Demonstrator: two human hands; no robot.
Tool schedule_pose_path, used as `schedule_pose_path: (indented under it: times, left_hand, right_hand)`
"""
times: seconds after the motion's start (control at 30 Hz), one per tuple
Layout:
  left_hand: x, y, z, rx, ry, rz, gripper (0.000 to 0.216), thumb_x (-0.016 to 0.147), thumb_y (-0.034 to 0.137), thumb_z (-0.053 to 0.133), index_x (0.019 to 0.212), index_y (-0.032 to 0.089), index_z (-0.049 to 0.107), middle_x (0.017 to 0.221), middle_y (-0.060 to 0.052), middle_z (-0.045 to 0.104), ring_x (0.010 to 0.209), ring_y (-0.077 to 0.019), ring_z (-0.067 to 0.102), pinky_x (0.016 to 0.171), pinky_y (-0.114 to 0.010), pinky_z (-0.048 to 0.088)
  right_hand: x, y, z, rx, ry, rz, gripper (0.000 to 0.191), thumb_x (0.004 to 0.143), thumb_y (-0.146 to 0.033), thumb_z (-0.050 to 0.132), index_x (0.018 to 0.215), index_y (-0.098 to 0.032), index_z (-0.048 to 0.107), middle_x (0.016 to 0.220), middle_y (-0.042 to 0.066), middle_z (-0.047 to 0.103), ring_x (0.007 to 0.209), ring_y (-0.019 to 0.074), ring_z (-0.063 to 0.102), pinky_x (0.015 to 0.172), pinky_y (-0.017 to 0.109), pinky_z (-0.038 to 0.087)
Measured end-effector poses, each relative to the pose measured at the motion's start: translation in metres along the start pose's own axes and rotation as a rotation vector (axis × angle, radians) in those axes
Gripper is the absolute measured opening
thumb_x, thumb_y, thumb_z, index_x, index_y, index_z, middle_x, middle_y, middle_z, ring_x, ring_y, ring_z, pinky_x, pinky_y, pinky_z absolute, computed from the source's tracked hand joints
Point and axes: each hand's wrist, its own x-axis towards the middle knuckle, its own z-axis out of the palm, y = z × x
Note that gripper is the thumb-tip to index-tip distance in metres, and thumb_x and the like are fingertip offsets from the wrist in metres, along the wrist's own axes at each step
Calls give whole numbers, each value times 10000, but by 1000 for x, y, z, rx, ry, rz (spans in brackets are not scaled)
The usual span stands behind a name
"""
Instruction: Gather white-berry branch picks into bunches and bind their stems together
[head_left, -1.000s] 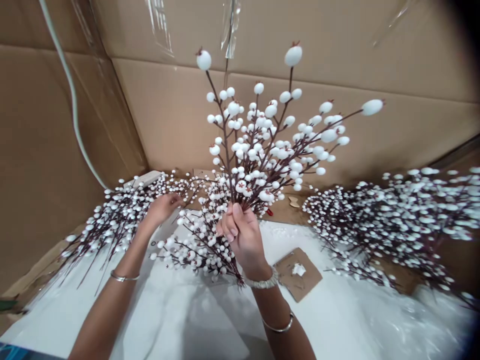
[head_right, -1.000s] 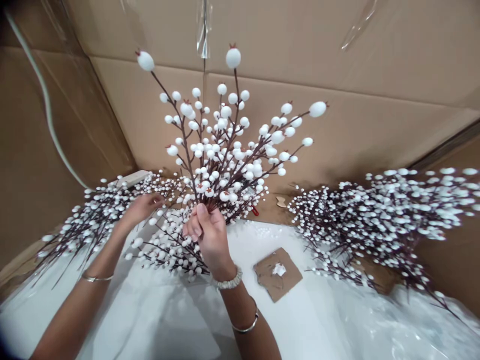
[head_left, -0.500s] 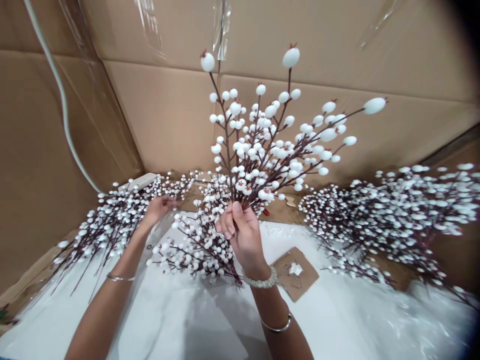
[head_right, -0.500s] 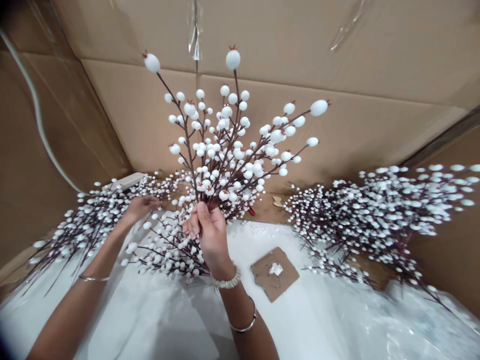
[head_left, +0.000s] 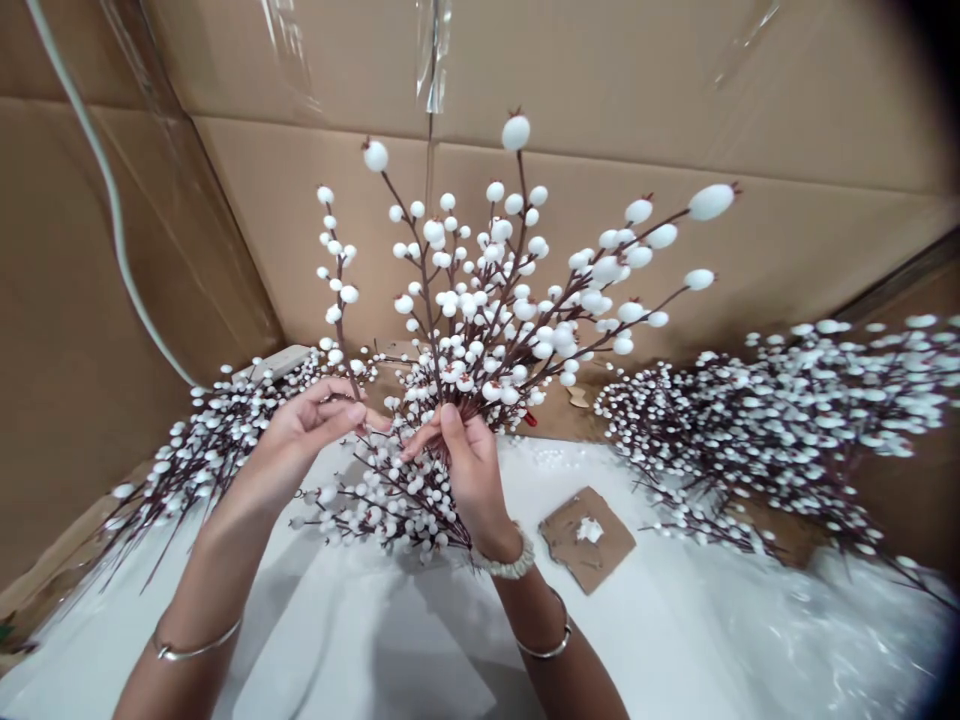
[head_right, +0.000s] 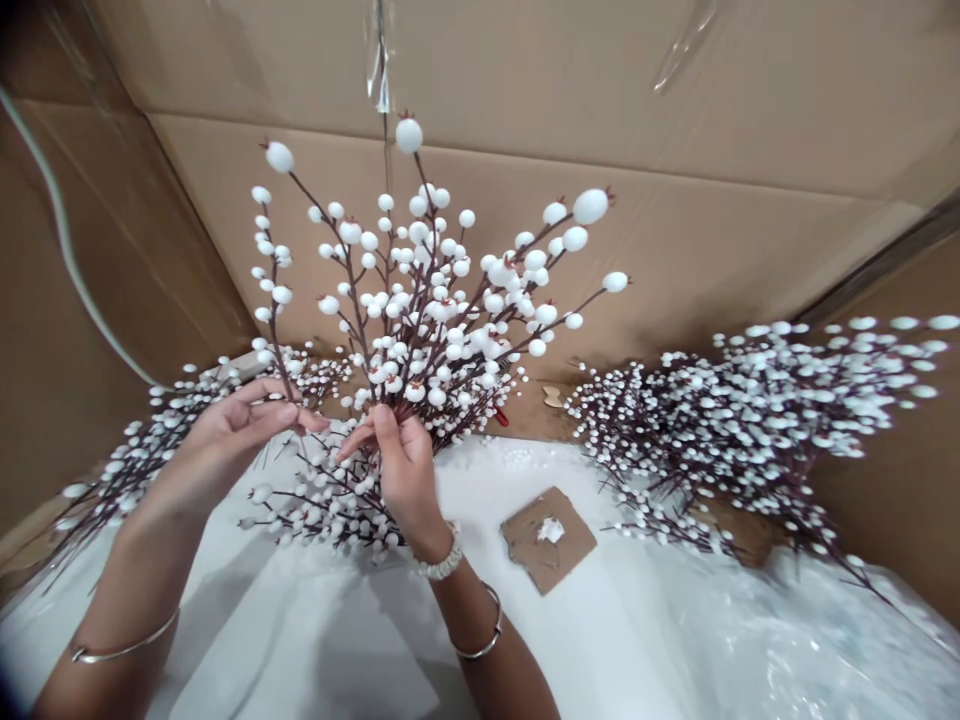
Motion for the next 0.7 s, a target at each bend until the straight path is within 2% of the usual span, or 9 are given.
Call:
schedule_pose_path:
  times: [0.07, 0.17, 0.27, 0.43, 0.57, 0.7]
  left_hand:
    - [-5, 0, 10, 56, -16, 24, 299, 826, 390, 738, 939, 187, 550, 837, -56, 768, 823, -175, 711, 826, -273, 524]
    - [-7, 0, 19, 66, -5, 59, 282, 844, 382, 720, 918, 190, 528, 844, -47, 772, 800, -171, 713, 813, -276, 527]
    - [-7, 1, 21, 55, -14, 65, 273, 852, 378, 711, 910, 189, 523, 847, -46, 772, 795, -176, 712, 813, -289, 533]
    - [-7, 0, 19, 35, -39, 48, 235, 865, 374, 693, 882, 178, 564, 867, -56, 761, 832, -181, 705, 855, -312, 538]
    - [-5, -6, 22, 71, -17, 65, 239, 822, 376, 729, 848, 162, 625, 953, -70, 727, 846, -176, 675, 759, -276, 540]
    - [-2, -9, 22, 188, 21, 103, 256, 779, 385, 757, 802, 161, 637, 886, -45, 677, 741, -146, 612, 674, -255, 503]
  right_hand:
    - [-2, 1, 3, -54, -20, 15, 371, 963, -524, 487, 836, -182, 553, 629, 9, 719, 700, 158, 683, 833, 326, 493]
    - [-4, 4, 7, -49, -42, 47, 390, 945, -549, 504, 822, -182, 549, 588, 0, 693, 661, 159, 665, 813, 325, 487]
    - [-4, 6, 9, -50, -14, 48, 405, 938, -559, 510, 790, -185, 553, 550, -20, 649, 597, 139, 613, 791, 314, 486]
    - [-2, 11, 8, -100, 53, 35, 470, 935, -582, 491, 712, -177, 576, 589, 14, 657, 616, 143, 614, 754, 306, 494]
    - [-5, 14, 13, -7, 2, 89, 413, 904, -579, 548, 810, -177, 561, 548, -24, 610, 505, 120, 563, 629, 286, 496]
    - [-8, 20, 20, 105, -11, 100, 414, 845, -592, 624, 824, -192, 519, 475, -99, 447, 415, 75, 412, 524, 250, 465]
